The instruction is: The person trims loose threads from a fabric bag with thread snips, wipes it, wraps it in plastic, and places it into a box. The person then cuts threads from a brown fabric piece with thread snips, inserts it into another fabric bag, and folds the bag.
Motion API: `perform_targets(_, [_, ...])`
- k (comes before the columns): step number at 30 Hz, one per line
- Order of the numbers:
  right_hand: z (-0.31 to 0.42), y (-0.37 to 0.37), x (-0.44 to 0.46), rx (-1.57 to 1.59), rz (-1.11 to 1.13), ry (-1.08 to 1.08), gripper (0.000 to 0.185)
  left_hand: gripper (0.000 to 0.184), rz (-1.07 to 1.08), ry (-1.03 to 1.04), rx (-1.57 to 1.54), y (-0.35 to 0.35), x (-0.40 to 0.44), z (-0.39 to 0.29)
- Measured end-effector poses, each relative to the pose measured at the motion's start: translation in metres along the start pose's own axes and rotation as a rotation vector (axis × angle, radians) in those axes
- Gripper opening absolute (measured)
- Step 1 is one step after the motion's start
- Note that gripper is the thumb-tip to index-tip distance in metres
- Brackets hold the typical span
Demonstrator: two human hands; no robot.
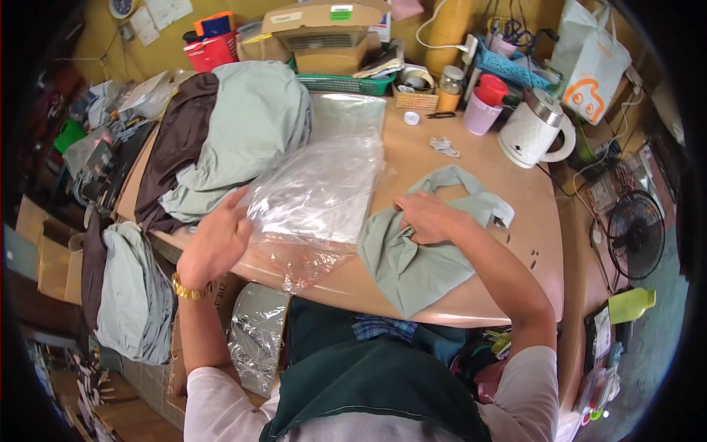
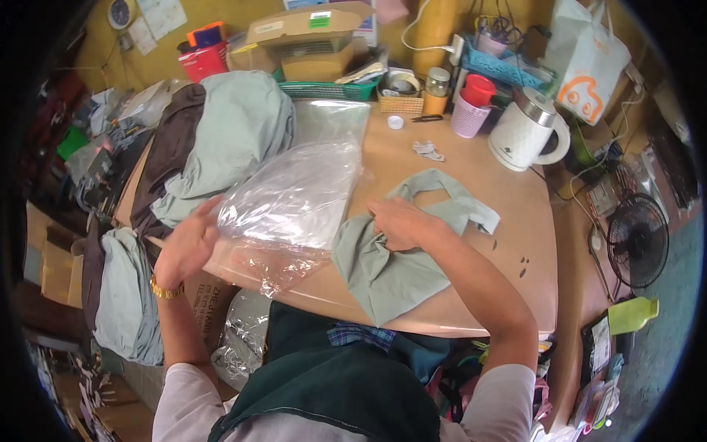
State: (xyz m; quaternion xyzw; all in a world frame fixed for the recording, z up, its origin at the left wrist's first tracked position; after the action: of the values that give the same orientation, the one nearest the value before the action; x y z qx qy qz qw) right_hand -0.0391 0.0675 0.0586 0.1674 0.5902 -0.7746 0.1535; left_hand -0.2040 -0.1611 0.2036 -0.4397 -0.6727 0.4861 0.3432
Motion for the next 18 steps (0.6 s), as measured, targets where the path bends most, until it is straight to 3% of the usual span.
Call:
perform_targets(1, [0.0,-0.001,-0.001,0.031,-0.044,-0.032,0.028,0.025,-0.101,-0.109,-0.151,-0.004,0.006,0.016])
perform_targets(5, [0.007,-0.011,0.003,0.056,0.02,-0.065,0.028,0.023,-0.303,-0.074,-0.251,-0.019,0.036,-0.007])
perform_targets(7, [0.011,-0.022,-0.001,-0.124,0.069,0.006,0.029,0.025,-0.518,0.22,-0.052,-0.039,0.036,-0.041])
perform_targets(11, [0.01,-0.013,-0.017,-0.188,-0.03,-0.075,0.028,0.031,-0.766,0.095,-0.114,-0.076,0.041,-0.006])
perform_targets(13, [0.009,-0.02,-0.04,0.091,-0.133,-0.034,0.029,0.026,-0.76,0.071,0.055,-0.081,0.046,0.005])
perform_targets(16, [0.006,-0.056,-0.103,0.27,-0.491,0.035,0.023,0.012,-0.731,0.093,0.268,-0.073,0.055,0.004])
perform_targets(18, [0.015,-0.067,-0.142,0.344,-0.607,0.094,0.02,0.039,-0.608,0.237,0.314,-0.058,0.061,-0.029])
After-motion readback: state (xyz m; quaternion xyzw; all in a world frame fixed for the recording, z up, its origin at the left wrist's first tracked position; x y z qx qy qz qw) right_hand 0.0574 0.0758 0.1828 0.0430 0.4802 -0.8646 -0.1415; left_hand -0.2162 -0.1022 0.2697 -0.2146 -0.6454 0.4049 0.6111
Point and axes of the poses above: each hand's wrist, its own x-axis towards the middle knuckle, its own y-axis out of the palm, z = x × y, the point moved 9 cm from there along x, towards the middle knuckle, and after that the axes turned 6 degrees about z, right-handed, at the moved point
